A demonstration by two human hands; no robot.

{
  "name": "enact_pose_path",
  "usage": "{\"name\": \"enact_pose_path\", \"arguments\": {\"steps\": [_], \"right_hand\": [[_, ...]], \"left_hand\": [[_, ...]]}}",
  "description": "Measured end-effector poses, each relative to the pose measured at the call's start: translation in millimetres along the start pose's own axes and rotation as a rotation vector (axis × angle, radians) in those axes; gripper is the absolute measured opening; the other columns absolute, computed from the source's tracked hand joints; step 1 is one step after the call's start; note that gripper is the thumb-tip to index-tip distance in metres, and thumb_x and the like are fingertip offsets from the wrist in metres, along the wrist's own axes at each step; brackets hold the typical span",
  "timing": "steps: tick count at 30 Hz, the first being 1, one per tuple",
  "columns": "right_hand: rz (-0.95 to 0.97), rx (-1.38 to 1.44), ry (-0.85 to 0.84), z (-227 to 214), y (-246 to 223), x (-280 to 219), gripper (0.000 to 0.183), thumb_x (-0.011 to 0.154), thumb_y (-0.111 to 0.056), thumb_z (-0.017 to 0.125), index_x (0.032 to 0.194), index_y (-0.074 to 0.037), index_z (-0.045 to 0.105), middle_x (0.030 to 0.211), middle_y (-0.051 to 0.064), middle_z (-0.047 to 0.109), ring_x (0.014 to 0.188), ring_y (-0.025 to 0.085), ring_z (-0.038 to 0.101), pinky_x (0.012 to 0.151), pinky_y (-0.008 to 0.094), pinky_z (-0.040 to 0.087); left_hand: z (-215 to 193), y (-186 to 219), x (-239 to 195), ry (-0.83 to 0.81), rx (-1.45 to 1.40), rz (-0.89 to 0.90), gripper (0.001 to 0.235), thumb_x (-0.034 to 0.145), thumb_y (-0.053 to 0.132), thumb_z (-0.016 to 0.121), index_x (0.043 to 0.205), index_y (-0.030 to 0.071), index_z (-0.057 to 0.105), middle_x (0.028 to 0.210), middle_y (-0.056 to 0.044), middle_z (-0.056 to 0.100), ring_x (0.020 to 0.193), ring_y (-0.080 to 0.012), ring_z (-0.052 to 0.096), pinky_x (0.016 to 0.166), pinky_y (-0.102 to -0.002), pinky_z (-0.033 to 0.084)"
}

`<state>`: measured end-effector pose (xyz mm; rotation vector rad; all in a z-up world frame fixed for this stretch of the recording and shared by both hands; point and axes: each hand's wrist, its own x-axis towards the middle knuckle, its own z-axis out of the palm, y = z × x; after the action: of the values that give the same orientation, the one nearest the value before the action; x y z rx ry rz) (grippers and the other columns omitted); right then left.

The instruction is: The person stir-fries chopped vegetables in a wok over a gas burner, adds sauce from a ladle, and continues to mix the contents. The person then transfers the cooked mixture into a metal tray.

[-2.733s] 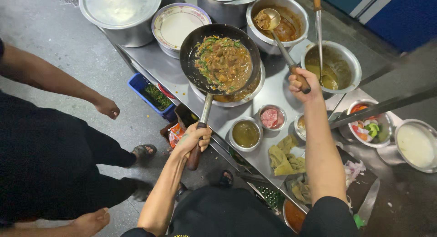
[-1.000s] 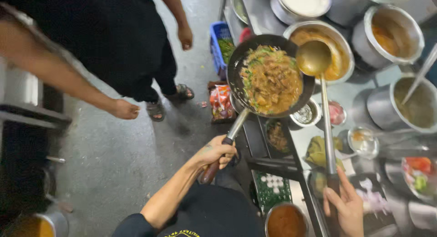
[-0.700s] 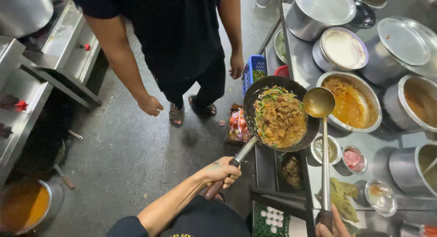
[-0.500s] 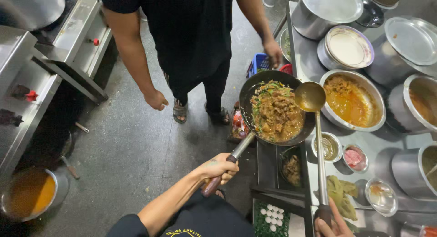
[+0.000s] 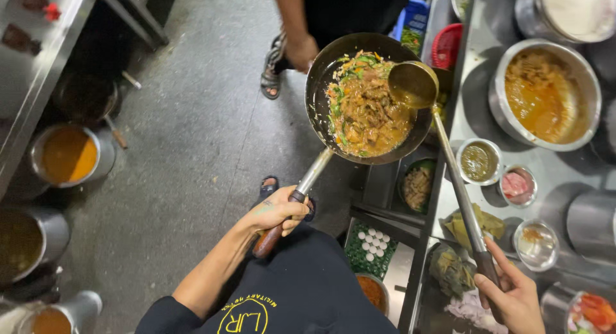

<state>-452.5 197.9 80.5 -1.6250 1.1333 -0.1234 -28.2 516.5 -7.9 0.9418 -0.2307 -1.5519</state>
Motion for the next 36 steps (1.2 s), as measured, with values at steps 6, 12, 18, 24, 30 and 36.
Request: {"name": "enact_pose_path", "arguments": {"steps": [6,12,18,24,30,36], "right_hand": [[-0.091,-0.05,-0.021,32,-13,2,0.079,0.079,0.005,0.07,0.155,-0.007,0.05,0.086,0.001,0.06,0.066,0.009,0.051,0.057,0.025,0.039],[0.005,0.1,-0.099,86,-17,-11,0.081,0.079,0.002,0.069,0.157,-0.007,0.047,0.081,0.004,0.061,0.049,0.011,0.051,0.04,0.027,0.039],[-0.008,0.201,-0.121,147,-24,-35,0.079,0.08,-0.001,0.067,0.156,-0.006,0.045,0.076,0.013,0.065,0.046,0.013,0.051,0.037,0.028,0.039],[-0.011,0.244,-0.219,197,-24,-48,0.08,0.082,-0.001,0.066,0.158,-0.005,0.04,0.076,0.013,0.064,0.044,0.013,0.051,0.038,0.026,0.041],[0.01,0.25,-0.281,215,-32,-39,0.08,0.082,0.0,0.065,0.157,-0.005,0.039,0.076,0.013,0.064,0.042,0.013,0.051,0.036,0.026,0.04],[0.017,0.331,-0.443,205,-34,-10,0.078,0.084,-0.003,0.064,0.158,-0.003,0.039,0.076,0.016,0.065,0.04,0.011,0.049,0.036,0.024,0.038]], "left_hand": [[-7,-7,-35,0.11,-0.037,0.069,0.017,0.087,0.003,0.063,0.093,0.005,0.048,0.062,-0.001,0.047,0.043,-0.0094,0.047,0.037,-0.027,0.044],[-27,-8,-73,0.138,-0.049,0.08,0.017,0.088,0.003,0.064,0.094,0.005,0.048,0.063,-0.001,0.048,0.043,-0.0088,0.047,0.037,-0.027,0.044],[-60,2,-118,0.18,0.011,0.089,0.017,0.089,0.003,0.064,0.094,0.006,0.048,0.063,-0.001,0.049,0.044,-0.0088,0.048,0.037,-0.027,0.045],[-78,2,-143,0.199,-0.017,0.079,0.017,0.087,0.004,0.064,0.094,0.007,0.049,0.062,-0.001,0.05,0.043,-0.0087,0.048,0.037,-0.027,0.045],[-86,-6,-150,0.255,-0.008,0.097,0.017,0.086,0.005,0.064,0.092,0.007,0.048,0.062,0.0,0.049,0.043,-0.0089,0.048,0.037,-0.028,0.045],[-74,-20,-134,0.267,-0.084,0.2,0.014,0.088,0.005,0.063,0.091,0.006,0.049,0.062,-0.002,0.051,0.044,-0.009,0.049,0.037,-0.028,0.044]]}}
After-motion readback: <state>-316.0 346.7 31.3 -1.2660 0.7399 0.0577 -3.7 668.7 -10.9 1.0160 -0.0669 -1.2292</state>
